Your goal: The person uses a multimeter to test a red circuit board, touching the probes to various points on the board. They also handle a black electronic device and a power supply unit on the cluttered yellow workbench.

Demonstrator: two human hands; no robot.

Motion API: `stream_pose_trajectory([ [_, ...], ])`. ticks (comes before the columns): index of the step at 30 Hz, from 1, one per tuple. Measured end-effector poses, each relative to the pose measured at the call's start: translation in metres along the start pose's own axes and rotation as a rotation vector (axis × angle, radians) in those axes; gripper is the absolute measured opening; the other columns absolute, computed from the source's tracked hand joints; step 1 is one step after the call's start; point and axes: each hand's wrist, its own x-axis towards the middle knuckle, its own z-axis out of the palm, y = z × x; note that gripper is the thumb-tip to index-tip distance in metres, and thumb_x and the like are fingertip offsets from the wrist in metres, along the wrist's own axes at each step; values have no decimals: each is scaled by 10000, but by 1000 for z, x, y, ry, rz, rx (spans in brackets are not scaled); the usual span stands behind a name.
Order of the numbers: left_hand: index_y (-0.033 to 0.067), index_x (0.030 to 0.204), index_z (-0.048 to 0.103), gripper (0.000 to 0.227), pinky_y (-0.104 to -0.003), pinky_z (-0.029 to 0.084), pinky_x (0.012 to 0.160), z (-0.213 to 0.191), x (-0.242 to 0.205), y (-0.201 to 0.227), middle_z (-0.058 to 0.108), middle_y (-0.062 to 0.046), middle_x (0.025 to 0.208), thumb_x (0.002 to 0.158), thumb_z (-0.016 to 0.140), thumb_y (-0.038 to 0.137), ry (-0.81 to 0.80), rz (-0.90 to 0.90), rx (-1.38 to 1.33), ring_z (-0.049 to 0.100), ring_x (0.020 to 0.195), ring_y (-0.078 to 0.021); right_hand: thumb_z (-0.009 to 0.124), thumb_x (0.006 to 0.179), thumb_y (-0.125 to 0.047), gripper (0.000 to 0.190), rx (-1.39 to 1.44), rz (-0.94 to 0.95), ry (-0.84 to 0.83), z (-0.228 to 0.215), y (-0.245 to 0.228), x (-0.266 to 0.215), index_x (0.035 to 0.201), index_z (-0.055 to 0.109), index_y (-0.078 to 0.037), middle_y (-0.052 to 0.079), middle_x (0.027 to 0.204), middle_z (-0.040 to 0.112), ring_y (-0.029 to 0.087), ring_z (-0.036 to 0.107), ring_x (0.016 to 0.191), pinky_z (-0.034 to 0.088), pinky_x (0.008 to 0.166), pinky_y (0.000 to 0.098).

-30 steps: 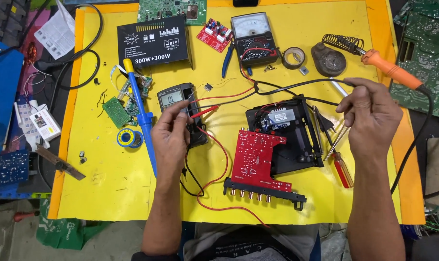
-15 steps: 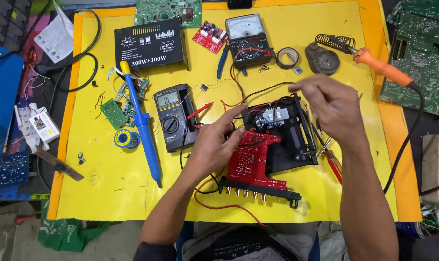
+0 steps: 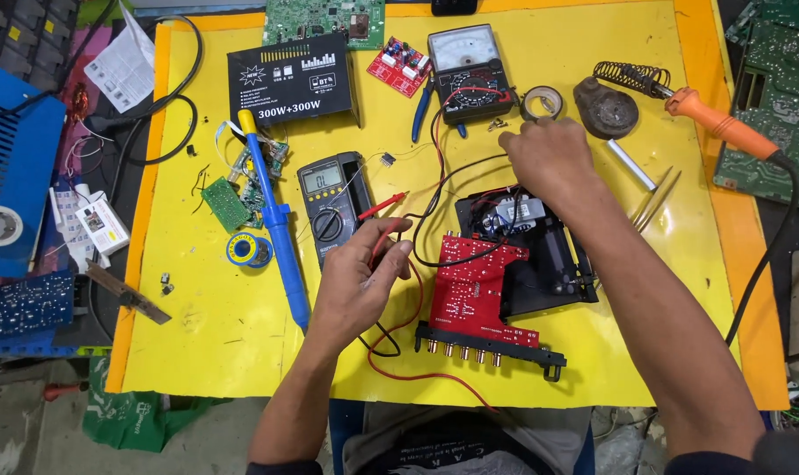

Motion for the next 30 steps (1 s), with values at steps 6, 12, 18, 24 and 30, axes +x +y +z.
stream_pose_trajectory([
  [6, 4, 1164, 656, 217, -299, 487, 588, -3, 5, 11, 525, -56, 699, 1062, 513, 131, -26, -269, -420, 522, 623, -160, 715, 1111, -83, 137, 437, -69, 507, -49, 11, -27, 1241, 675, -67, 115, 1007, 770, 267, 711, 869, 384, 1259, 566],
  [12, 34, 1426, 577, 409, -224, 287, 354, 3, 11, 22, 375, -11, 482, 1058, 465, 172, 30, -264, -637, 334, 371, -99, 749, 1100, 97, 156, 929, -137, 825, -98, -5, -66, 1236, 746, 21, 143, 1041, 524, 267, 568, 946, 498, 805, 339],
  [18, 121, 1486, 509, 445, -229, 291, 284, 5, 10, 36, 523, -89, 469, 1042, 470, 130, -28, -279, -598, 371, 299, -121, 854, 1053, -42, 278, 546, -313, 807, -105, -10, -70, 1305, 783, -133, 89, 931, 559, 256, 501, 809, 380, 595, 370],
  [24, 84, 1583, 347, 597, -246, 283, 325, 8, 16, 43, 636, -158, 564, 1017, 502, 195, -271, -298, -643, 364, 327, -144, 705, 1085, -120, 291, 354, -421, 761, -129, -37, -66, 1371, 726, -167, 88, 1026, 584, 263, 472, 881, 371, 753, 406],
  [30, -5, 1008, 675, 265, -205, 218, 289, 18, 22, 41, 491, -74, 441, 1048, 518, 204, -124, -305, -619, 409, 327, -114, 721, 1047, -43, 107, -7, -328, 901, -146, -46, -57, 1095, 722, -140, 26, 965, 625, 199, 569, 874, 503, 888, 391],
])
